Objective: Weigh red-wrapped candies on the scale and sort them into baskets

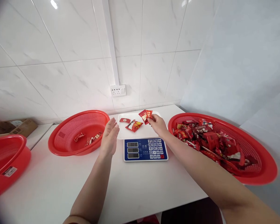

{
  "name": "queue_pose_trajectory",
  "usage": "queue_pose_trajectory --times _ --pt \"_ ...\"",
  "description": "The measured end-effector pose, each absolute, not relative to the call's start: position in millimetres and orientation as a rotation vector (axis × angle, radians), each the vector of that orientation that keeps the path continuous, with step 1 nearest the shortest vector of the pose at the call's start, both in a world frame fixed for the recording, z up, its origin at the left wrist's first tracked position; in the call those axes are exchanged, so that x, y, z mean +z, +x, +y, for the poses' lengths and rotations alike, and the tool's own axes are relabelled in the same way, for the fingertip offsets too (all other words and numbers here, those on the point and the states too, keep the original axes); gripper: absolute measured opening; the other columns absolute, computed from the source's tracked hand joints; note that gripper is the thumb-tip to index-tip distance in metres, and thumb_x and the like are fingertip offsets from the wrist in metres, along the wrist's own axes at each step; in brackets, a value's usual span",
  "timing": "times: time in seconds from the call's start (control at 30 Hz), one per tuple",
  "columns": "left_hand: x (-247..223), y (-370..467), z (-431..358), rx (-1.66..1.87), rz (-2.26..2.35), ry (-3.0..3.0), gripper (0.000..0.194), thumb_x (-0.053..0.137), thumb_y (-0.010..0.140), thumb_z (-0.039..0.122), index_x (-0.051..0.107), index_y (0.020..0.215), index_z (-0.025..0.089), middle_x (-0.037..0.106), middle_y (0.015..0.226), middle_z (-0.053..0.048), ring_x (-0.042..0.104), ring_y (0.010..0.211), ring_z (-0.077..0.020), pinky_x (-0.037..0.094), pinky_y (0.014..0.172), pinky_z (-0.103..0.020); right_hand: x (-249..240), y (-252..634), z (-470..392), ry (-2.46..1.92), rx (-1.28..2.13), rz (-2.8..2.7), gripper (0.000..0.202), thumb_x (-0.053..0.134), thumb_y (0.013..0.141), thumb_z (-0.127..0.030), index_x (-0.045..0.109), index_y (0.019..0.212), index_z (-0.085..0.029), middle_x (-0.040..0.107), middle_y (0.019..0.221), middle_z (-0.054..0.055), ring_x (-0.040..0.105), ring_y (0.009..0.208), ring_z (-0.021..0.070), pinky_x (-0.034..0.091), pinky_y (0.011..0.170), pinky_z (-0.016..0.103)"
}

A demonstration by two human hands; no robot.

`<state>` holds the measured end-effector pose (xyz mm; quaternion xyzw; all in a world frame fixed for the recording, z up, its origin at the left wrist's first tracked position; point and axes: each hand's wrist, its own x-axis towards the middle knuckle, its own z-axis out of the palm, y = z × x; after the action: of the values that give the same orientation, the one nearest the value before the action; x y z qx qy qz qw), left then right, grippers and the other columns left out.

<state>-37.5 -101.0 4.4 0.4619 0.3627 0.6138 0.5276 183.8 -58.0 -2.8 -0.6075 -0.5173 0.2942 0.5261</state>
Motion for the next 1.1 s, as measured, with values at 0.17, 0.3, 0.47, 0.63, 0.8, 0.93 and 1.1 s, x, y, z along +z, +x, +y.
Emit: queue_pose_trajectory --times 0.17,0.3,0.47,0.63,0.8,0.93,1.1 --pt "13.4 -42.6 -103.9 1.517 0.881 1.082 0.043 0.057 0.084 0.035 0.048 0.126 0.030 0.036 0.147 -0.004 0.030 0.137 -0.0199 0.031 0.108 -0.033 -3.3 193.4 -67.7 -1.714 0.639 -1.554 0.020 0.055 0.082 -0.030 0.066 0.094 -0.019 0.069 0.075 0.003 0.063 0.067 0.0173 0.046 0.063 0.028" --pt "13.9 -40.4 -105.4 1.506 0.861 1.076 0.040 0.057 0.084 0.033 0.049 0.122 0.029 0.039 0.144 -0.005 0.033 0.135 -0.0196 0.033 0.107 -0.033 -6.5 193.6 -71.2 -1.835 0.375 -1.775 0.018 0.051 0.085 -0.025 0.068 0.088 -0.022 0.071 0.088 0.004 0.064 0.083 0.0193 0.045 0.072 0.029" --pt "14.2 -38.9 -107.3 1.492 0.836 1.047 0.038 0.059 0.082 0.029 0.051 0.119 0.027 0.041 0.143 -0.006 0.037 0.133 -0.0203 0.034 0.107 -0.035 -7.1 194.6 -70.4 -1.855 0.350 -1.766 0.019 0.050 0.085 -0.023 0.068 0.092 -0.022 0.071 0.096 0.004 0.064 0.089 0.0190 0.046 0.076 0.029" --pt "16.8 -39.0 -109.1 1.502 0.826 1.055 0.040 0.061 0.080 0.032 0.053 0.118 0.026 0.042 0.141 -0.007 0.038 0.132 -0.0225 0.033 0.107 -0.038 -4.5 204.1 -66.1 -1.905 0.230 -1.726 0.024 0.050 0.086 -0.025 0.066 0.102 -0.020 0.068 0.109 0.006 0.062 0.097 0.0207 0.046 0.081 0.032" --pt "20.9 -38.4 -112.5 1.495 0.833 1.063 0.037 0.061 0.080 0.032 0.053 0.116 0.027 0.044 0.139 -0.006 0.038 0.132 -0.0219 0.035 0.105 -0.036 -1.6 184.5 -68.1 -1.799 0.096 -2.022 0.032 0.055 0.085 -0.035 0.063 0.113 -0.023 0.063 0.120 0.008 0.051 0.116 0.0274 0.041 0.093 0.040" --pt "24.6 -38.5 -116.9 1.500 0.816 1.078 0.036 0.060 0.081 0.032 0.053 0.115 0.027 0.046 0.139 -0.006 0.038 0.132 -0.0211 0.035 0.106 -0.036 -4.7 160.7 -66.0 -1.824 0.177 -2.205 0.037 0.060 0.081 -0.031 0.059 0.117 -0.026 0.063 0.120 0.007 0.051 0.117 0.0277 0.039 0.093 0.040" --pt "23.7 -40.5 -118.8 1.521 0.811 1.134 0.037 0.060 0.081 0.036 0.053 0.116 0.027 0.047 0.137 -0.005 0.038 0.131 -0.0215 0.035 0.105 -0.036 -7.9 164.1 -62.4 -1.836 0.141 -2.137 0.026 0.053 0.082 -0.023 0.061 0.107 -0.022 0.065 0.107 0.007 0.061 0.095 0.0226 0.042 0.082 0.032"
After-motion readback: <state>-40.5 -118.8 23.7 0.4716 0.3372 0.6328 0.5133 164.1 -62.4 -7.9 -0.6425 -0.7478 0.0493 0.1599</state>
